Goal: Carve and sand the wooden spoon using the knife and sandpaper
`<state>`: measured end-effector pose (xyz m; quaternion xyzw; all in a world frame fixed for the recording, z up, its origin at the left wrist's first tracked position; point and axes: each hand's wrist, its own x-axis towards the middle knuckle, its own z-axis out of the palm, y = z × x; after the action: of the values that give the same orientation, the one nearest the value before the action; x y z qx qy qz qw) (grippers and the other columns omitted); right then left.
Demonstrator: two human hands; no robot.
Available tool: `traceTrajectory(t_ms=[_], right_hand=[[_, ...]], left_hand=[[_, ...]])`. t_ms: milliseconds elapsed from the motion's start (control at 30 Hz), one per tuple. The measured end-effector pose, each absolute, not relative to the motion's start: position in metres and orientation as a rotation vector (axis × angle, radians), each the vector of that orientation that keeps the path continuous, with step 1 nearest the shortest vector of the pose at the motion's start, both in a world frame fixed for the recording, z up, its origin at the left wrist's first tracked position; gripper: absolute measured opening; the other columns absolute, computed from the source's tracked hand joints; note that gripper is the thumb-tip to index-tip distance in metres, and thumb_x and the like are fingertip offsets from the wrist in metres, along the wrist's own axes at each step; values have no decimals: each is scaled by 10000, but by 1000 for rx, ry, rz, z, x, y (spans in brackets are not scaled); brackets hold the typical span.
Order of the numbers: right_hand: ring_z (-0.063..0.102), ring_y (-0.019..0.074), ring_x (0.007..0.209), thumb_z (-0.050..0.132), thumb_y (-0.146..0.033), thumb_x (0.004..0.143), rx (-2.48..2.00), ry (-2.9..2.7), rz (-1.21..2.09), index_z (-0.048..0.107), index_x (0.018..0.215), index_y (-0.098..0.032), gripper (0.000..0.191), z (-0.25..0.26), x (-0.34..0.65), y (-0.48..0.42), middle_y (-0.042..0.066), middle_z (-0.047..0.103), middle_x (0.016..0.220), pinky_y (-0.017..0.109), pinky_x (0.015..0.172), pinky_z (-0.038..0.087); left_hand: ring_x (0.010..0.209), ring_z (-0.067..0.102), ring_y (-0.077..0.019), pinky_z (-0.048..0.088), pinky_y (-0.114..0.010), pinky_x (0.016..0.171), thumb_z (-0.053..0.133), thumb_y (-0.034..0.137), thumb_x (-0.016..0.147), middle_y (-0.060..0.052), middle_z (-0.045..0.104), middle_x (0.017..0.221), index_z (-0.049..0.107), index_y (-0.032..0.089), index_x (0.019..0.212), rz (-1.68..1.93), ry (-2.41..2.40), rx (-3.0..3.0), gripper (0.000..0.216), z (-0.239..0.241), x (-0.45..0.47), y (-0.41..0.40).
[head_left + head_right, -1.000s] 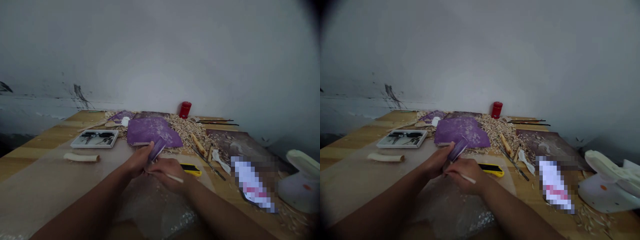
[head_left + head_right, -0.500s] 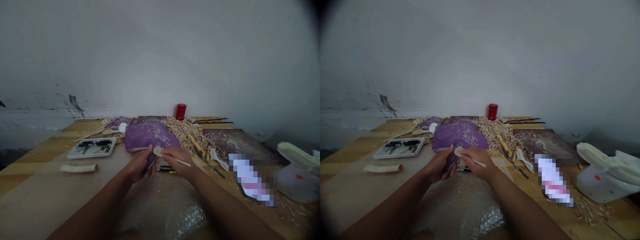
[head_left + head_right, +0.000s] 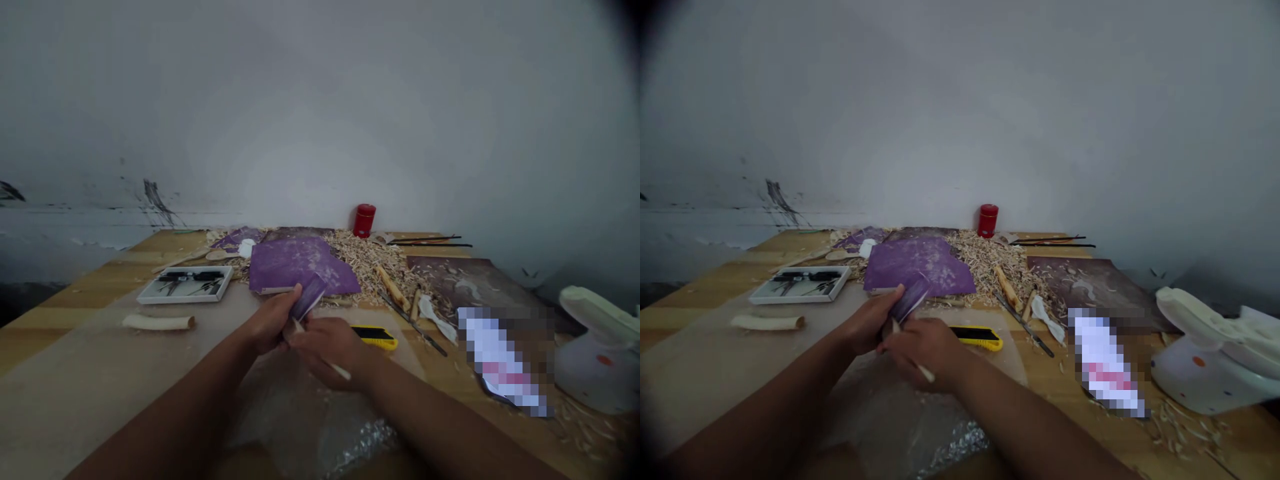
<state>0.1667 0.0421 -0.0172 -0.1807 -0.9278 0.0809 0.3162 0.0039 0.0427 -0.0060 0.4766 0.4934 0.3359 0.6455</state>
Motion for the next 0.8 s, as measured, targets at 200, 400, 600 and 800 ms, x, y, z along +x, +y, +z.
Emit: traceTrajectory(t_ms=[200, 400, 600, 800], right_hand=[[530, 137, 720, 349, -252, 850, -691, -2267, 80, 567, 893, -199, 229, -15, 177, 51, 32, 599, 770, 259, 681, 383], [506, 129, 667, 385, -275, 820, -478, -2438, 85, 571, 902, -232, 208, -19, 173, 46, 10, 570, 721, 242, 623, 386], [483, 138, 640, 368, -238, 820, -625, -2377, 16, 564, 909, -195, 220, -21, 171, 45, 37, 551, 698, 257, 605, 372], [487, 140, 665, 360, -240, 823, -562, -2364, 33, 533, 984, -195, 241, -22, 173, 46, 31, 547, 717, 257, 617, 373]], left_hand=[[193, 338, -70, 190, -175, 242, 243, 590, 763, -24, 522, 331, 529, 118, 611, 708, 1054, 1154, 572, -3, 5, 42], [195, 351, -79, 194, -175, 235, 257, 590, 760, -4, 478, 295, 492, 133, 563, 750, 1114, 1055, 550, -1, 6, 40], [198, 351, -74, 189, -170, 226, 293, 575, 758, -4, 514, 336, 515, 136, 630, 721, 1046, 1088, 509, -6, 6, 40], [201, 351, -72, 188, -175, 236, 287, 572, 761, -4, 503, 327, 510, 133, 614, 737, 1070, 1112, 513, -5, 6, 40]])
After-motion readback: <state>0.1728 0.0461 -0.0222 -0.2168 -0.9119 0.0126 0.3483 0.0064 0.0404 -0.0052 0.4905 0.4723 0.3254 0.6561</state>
